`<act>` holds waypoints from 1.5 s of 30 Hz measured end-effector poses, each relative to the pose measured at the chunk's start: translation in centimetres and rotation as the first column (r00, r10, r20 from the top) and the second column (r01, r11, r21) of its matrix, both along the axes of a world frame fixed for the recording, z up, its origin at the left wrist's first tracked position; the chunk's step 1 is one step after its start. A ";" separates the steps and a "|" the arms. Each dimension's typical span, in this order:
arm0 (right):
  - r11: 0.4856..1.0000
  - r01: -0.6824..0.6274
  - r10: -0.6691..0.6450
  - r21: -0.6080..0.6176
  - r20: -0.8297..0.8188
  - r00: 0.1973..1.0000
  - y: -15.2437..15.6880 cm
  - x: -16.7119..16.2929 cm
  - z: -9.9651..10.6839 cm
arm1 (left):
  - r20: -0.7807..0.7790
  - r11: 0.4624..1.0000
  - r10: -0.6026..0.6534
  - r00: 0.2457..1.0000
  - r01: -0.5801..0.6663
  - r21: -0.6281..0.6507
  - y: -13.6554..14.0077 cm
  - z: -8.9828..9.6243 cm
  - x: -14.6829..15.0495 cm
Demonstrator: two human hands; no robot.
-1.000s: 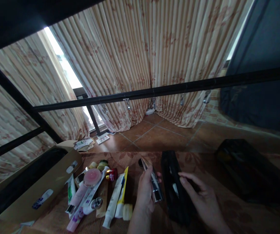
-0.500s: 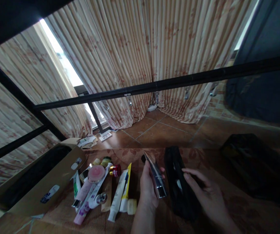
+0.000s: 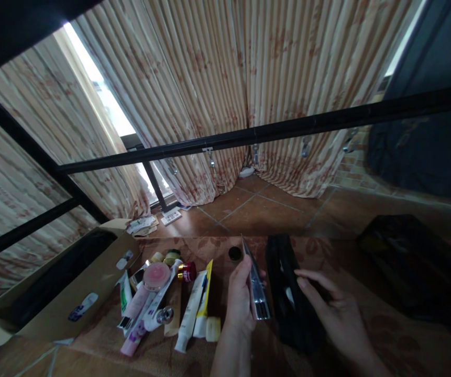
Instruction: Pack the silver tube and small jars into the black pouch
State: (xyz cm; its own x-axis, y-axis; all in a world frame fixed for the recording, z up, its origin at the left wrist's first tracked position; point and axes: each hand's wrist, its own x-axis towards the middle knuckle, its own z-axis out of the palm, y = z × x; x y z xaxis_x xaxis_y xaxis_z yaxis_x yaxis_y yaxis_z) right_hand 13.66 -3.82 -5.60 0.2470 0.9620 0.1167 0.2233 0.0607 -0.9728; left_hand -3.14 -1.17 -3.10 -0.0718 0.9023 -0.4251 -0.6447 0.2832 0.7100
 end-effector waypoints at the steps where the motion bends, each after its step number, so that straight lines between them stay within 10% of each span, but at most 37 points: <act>1: 1.000 -0.004 0.004 0.007 0.009 1.000 0.0 0.0 0.0 | 0.003 1.000 -0.003 1.000 0.003 0.012 0.0 0.1 0.0; 21: 0.999 -0.007 0.008 0.035 -0.039 0.999 0.0 -0.1 -0.2 | -0.037 0.999 0.002 0.999 0.000 0.051 0.2 -0.3 0.3; 35: 0.996 -0.033 0.032 0.089 0.008 0.999 -0.1 0.0 0.2 | -0.592 0.939 0.167 0.788 0.055 0.338 0.8 -1.4 -0.1; 45: 0.994 -0.030 0.029 0.109 0.010 1.000 0.0 -0.1 0.4 | -0.463 0.928 0.143 0.875 0.045 0.371 0.6 -0.4 0.2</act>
